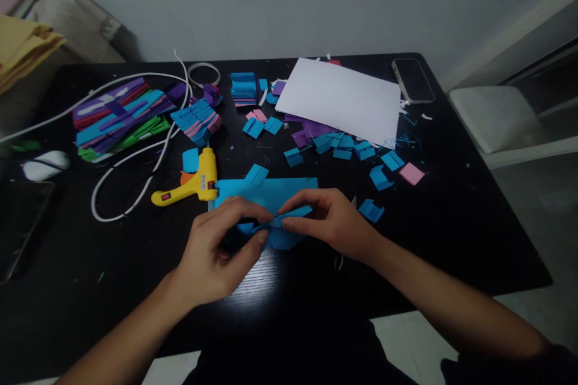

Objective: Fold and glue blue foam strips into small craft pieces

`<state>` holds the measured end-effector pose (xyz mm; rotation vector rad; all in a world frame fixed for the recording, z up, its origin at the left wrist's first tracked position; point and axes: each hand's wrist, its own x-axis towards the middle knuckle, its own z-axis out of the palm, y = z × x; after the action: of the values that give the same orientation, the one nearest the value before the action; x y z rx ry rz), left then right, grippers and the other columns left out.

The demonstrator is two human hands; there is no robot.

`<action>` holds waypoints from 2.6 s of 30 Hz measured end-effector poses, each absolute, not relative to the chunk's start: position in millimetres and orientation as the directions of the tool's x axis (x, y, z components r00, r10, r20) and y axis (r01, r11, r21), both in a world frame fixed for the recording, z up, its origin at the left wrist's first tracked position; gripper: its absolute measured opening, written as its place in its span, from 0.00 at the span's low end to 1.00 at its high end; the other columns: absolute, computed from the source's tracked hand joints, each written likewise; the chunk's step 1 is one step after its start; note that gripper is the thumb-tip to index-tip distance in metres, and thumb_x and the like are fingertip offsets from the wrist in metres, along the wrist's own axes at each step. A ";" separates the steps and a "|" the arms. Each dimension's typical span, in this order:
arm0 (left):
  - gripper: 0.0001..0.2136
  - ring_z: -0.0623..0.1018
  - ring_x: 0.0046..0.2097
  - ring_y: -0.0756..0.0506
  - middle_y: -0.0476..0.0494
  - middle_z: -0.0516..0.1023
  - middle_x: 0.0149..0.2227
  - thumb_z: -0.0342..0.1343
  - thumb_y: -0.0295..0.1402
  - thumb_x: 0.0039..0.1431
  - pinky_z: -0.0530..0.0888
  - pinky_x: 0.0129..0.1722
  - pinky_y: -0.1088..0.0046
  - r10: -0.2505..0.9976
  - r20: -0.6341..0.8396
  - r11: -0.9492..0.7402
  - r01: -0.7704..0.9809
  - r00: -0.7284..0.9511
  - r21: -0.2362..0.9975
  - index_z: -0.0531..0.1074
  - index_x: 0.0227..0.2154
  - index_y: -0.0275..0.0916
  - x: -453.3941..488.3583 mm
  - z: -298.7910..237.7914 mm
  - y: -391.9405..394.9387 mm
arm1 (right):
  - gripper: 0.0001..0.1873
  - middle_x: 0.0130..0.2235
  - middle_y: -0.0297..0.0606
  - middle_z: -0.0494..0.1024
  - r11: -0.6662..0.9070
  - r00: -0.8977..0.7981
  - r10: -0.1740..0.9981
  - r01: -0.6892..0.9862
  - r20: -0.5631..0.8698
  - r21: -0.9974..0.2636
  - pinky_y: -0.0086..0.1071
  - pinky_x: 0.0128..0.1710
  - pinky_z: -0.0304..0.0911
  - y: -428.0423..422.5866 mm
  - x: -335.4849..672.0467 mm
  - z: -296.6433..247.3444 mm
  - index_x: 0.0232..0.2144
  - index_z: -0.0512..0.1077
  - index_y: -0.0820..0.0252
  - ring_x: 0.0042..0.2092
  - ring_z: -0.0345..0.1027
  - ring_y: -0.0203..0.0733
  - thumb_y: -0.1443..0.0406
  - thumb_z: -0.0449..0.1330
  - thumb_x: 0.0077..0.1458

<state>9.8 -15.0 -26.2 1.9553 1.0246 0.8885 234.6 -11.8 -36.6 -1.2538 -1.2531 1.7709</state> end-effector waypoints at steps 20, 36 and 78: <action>0.03 0.77 0.30 0.53 0.52 0.79 0.30 0.62 0.28 0.63 0.73 0.32 0.79 0.896 0.083 -0.273 0.394 0.436 0.878 0.77 0.32 0.39 11.2 -29.0 -10.7 | 0.11 0.28 0.33 0.79 -0.288 -0.308 0.910 0.011 -0.277 -0.958 0.29 0.29 0.59 -7.5 237.9 -35.7 0.30 0.83 0.59 0.29 0.66 0.34 0.58 0.74 0.51; 0.08 0.62 0.21 0.56 0.55 0.72 0.23 0.59 0.33 0.65 0.59 0.19 0.81 0.854 -0.083 -0.160 0.411 0.514 0.898 0.77 0.30 0.38 12.9 -31.3 -10.6 | 0.14 0.22 0.30 0.71 -0.256 -0.357 0.885 0.166 -0.300 -0.952 0.29 0.22 0.46 -11.7 236.0 -36.7 0.32 0.83 0.62 0.24 0.54 0.31 0.56 0.72 0.53; 0.11 0.70 0.26 0.53 0.52 0.72 0.24 0.59 0.35 0.65 0.67 0.27 0.78 0.889 -0.127 -0.047 0.364 0.439 0.930 0.76 0.27 0.38 8.5 -26.5 -4.0 | 0.11 0.25 0.32 0.78 -0.324 -0.289 0.908 -0.025 -0.304 -0.946 0.32 0.33 0.70 5.1 251.1 -31.9 0.27 0.78 0.59 0.28 0.72 0.36 0.59 0.72 0.52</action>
<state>8.5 -4.0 -26.5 1.6277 1.1148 0.6169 251.1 5.1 -31.9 -1.2392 -1.1903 1.6993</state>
